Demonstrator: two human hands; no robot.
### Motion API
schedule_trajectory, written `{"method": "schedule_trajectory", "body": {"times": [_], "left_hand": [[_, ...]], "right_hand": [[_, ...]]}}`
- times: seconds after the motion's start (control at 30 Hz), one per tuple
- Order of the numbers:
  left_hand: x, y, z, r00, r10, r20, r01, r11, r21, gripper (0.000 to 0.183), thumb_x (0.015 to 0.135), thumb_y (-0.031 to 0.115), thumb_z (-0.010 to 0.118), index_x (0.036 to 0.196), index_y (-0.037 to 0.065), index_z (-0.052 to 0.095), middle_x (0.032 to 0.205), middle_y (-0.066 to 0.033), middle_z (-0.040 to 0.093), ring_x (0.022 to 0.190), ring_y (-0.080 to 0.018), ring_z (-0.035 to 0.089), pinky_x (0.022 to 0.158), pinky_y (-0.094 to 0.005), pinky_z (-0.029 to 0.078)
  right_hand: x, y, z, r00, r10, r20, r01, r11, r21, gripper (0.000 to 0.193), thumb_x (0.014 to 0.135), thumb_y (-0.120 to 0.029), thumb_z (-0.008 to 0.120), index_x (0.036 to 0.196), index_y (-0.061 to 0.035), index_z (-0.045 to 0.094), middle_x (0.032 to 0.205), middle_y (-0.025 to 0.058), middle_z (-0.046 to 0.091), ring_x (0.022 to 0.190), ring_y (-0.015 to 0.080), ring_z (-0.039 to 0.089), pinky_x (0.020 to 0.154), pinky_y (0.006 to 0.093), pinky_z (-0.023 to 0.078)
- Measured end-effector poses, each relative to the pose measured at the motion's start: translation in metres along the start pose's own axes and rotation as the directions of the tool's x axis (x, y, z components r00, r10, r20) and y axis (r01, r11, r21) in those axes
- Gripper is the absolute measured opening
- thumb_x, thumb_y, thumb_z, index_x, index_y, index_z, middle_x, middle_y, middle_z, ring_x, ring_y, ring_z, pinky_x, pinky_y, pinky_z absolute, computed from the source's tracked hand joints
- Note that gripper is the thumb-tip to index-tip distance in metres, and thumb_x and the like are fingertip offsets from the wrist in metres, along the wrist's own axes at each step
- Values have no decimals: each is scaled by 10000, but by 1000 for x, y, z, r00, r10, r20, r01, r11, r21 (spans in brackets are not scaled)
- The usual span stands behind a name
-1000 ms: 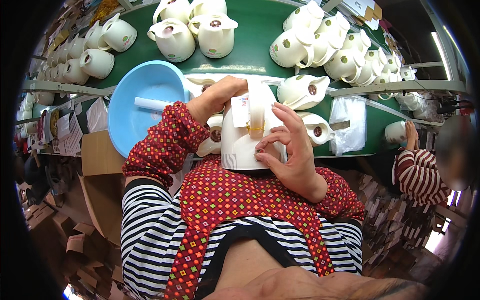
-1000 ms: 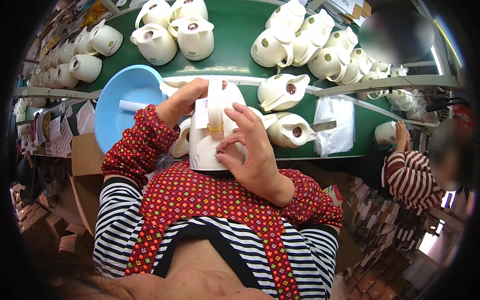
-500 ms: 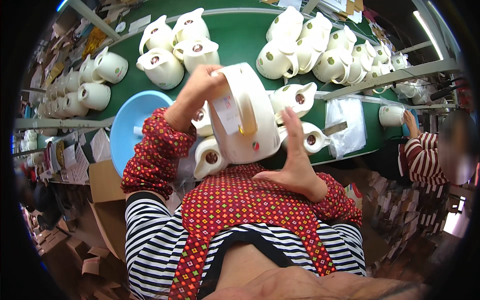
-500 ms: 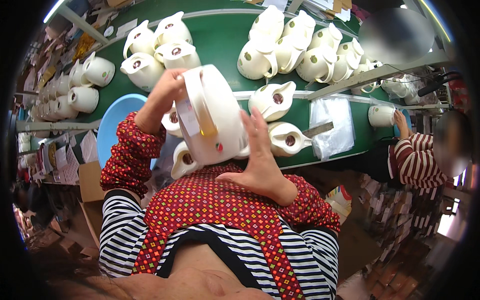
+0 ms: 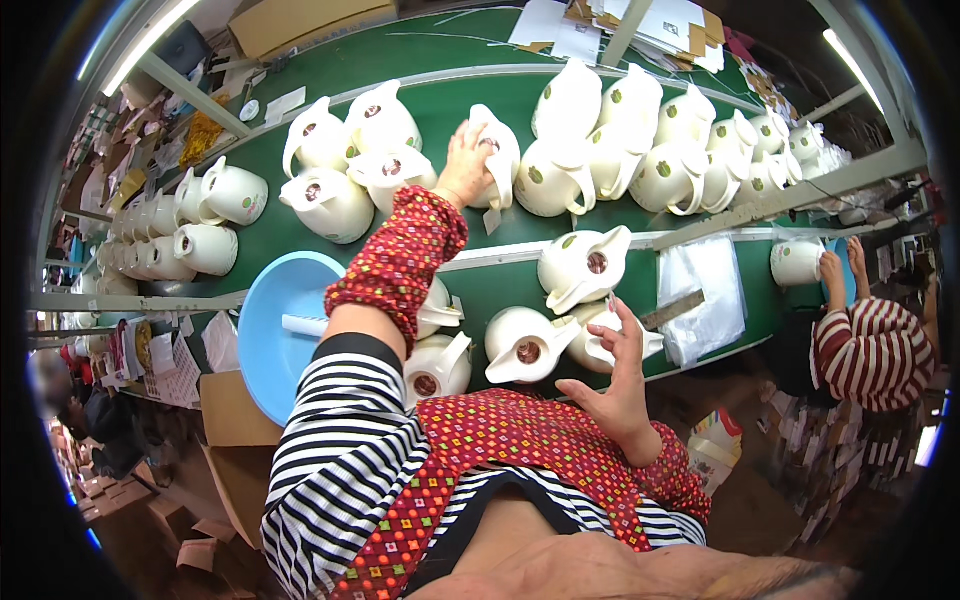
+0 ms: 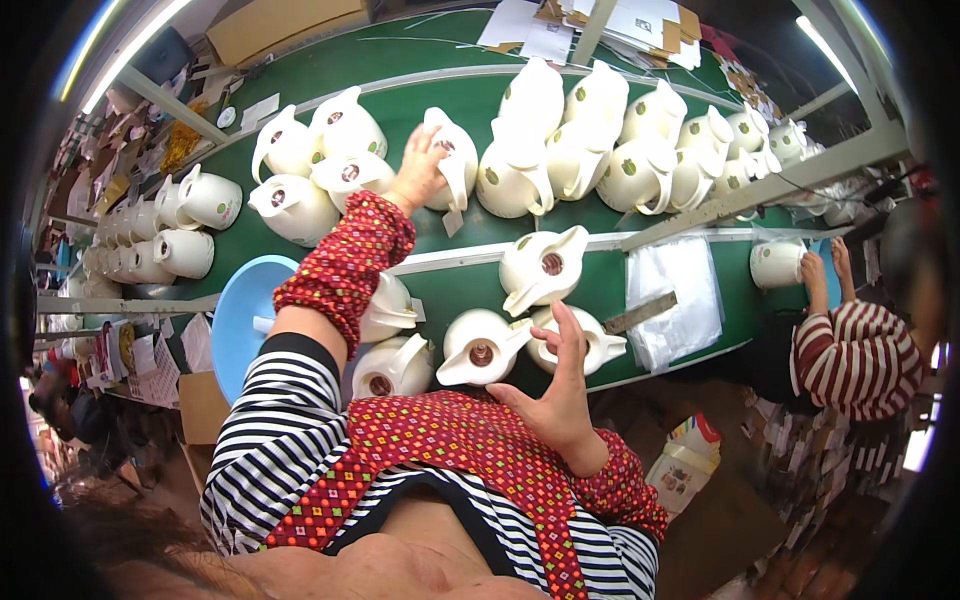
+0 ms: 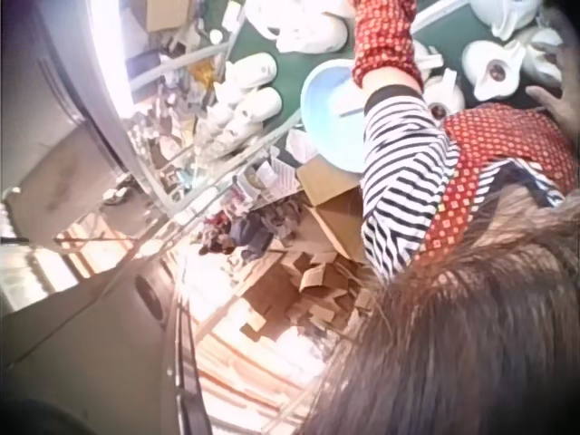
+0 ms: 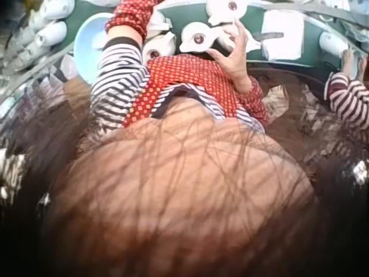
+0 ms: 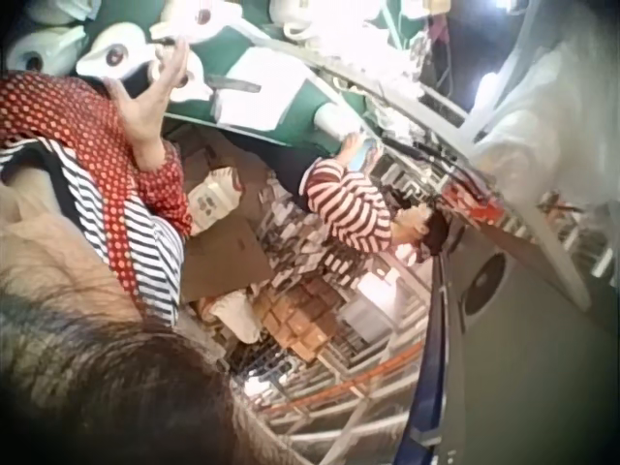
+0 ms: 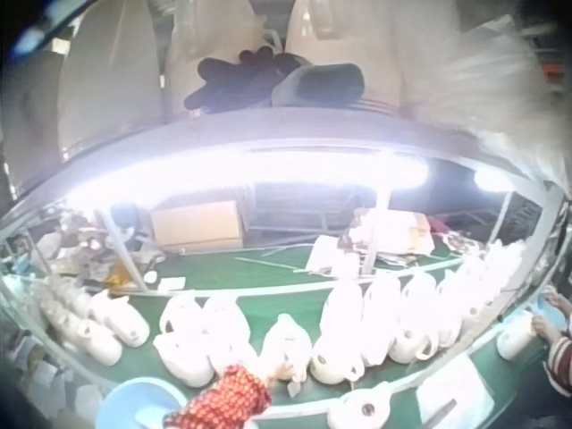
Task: The person assembles white ceramic pitchers on a green conveyor belt. They pick up each pitcher, insert a small internal component, and place the finished unit back on the belt. The process is repeated continuously for multiple units.
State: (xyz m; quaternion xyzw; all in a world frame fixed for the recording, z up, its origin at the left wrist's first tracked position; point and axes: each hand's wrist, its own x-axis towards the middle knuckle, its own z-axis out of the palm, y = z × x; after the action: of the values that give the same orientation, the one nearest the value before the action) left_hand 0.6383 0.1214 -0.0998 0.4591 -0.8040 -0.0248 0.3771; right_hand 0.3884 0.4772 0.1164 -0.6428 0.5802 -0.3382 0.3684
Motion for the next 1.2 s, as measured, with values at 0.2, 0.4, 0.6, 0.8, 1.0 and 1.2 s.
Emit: {"method": "schedule_trajectory", "body": {"times": [0.2,0.4,0.6,0.8,1.0,1.2], "left_hand": [[0,2,-62,966,-129,222,156,981,-111,811,743,-64,669,1510,20,416,1685,-292,94,1488,-509,311,1225,-535,336],[-40,-108,-150,916,-228,330,58,889,454,741,802,-56,627,1512,10,426,1561,-260,441,1510,-391,363,1253,-470,296],[-15,-53,-190,673,-431,601,88,853,514,556,808,178,786,1293,3,581,1233,-233,685,1265,-385,613,1058,-441,498],[-58,-19,-163,838,-390,381,385,918,92,736,898,419,765,1449,24,479,973,-293,722,965,-426,724,872,-519,565],[-80,30,-167,790,-176,587,-3,957,292,625,795,77,669,1412,99,572,1091,-201,658,1170,-365,602,978,-505,470],[-92,12,-130,919,110,380,-232,928,293,888,721,196,824,1530,173,459,1221,-122,574,1303,-343,481,1136,-492,324]], "right_hand": [[8,11,-2,999,37,-27,-37,999,21,1098,757,-209,915,1616,-46,250,1558,169,359,1276,296,559,1074,453,437],[16,3,7,999,9,43,-10,1000,6,1067,772,-173,901,1612,-44,258,1561,169,365,1282,275,561,1064,438,423],[16,-22,19,1000,-19,7,19,1000,15,901,789,-171,887,1548,-58,414,1577,196,365,1323,303,545,1125,453,392],[8,-42,24,995,-98,20,100,987,-126,650,785,-164,885,1369,-57,619,1564,233,387,1357,371,521,1143,448,394],[-3,-56,29,992,-124,3,123,982,-144,644,776,-166,891,1358,-74,631,1539,240,423,1342,373,534,1129,449,411],[-8,-44,31,986,-152,-71,145,985,-88,511,810,-98,838,1294,-60,678,1478,196,492,1319,331,551,1115,426,421]]}}
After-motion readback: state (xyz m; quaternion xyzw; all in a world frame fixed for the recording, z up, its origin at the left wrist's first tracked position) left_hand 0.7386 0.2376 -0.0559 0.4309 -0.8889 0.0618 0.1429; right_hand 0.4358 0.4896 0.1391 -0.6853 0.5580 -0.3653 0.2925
